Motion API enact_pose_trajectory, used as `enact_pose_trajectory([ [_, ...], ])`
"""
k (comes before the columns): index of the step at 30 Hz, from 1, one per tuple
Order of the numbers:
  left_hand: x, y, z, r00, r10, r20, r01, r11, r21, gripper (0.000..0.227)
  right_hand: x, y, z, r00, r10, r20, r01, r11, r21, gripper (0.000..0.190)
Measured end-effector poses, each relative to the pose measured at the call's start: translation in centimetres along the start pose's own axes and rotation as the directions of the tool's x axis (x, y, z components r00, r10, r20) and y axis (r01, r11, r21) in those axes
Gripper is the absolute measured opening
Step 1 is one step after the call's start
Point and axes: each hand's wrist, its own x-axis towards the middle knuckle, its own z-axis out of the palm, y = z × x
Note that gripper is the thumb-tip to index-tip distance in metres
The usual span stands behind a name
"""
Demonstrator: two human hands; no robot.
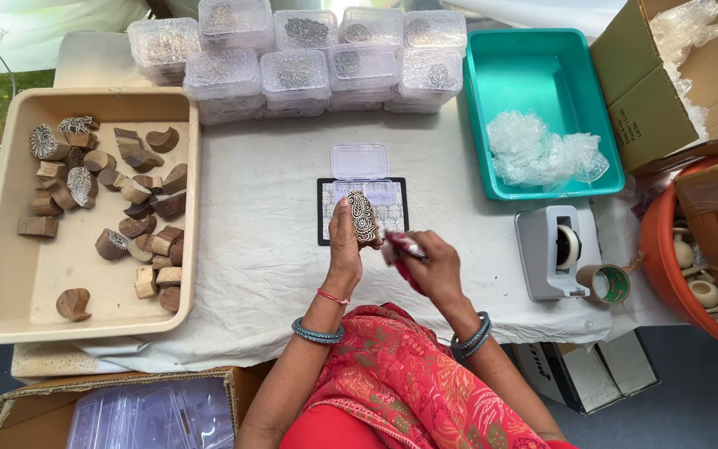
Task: The person cleans a small plastic container with a cloth, places a decorative wooden item inside, and wraps the container in bubble wrap. The person then secures the bubble wrap with tape.
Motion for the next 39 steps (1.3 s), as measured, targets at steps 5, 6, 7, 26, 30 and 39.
enact_pose_trajectory([
  [5,-0.2,-0.8,0.4,0.987,-0.087,0.134,0.087,0.996,0.008,0.036,0.4,1.8,-0.3,0.950,0.145,-0.277,-0.036,0.930,0.365,0.026],
  [6,-0.3,-1.2,0.5,0.983,-0.093,0.159,0.094,0.996,0.003,0.035,0.9,0.8,-0.5,0.966,0.092,-0.244,0.026,0.897,0.442,0.037],
  [7,-0.3,-1.7,0.7,0.978,-0.100,0.183,0.102,0.995,-0.001,0.034,1.4,-0.3,-0.7,0.976,0.035,-0.214,0.083,0.852,0.517,0.049],
  [26,-2.6,-2.0,2.2,0.964,-0.061,0.260,0.046,0.997,0.061,0.050,3.4,3.8,1.8,0.776,0.499,-0.386,0.135,0.466,0.874,0.014],
  [30,-2.5,-3.4,2.1,0.971,0.045,0.236,-0.052,0.998,0.024,0.049,0.0,3.2,3.6,0.905,0.295,-0.306,0.034,0.668,0.744,0.014],
  [39,-2.4,-1.5,1.4,0.977,-0.023,0.212,-0.004,0.992,0.128,0.057,1.6,4.4,-0.8,0.898,0.334,-0.285,-0.051,0.725,0.687,0.017],
])
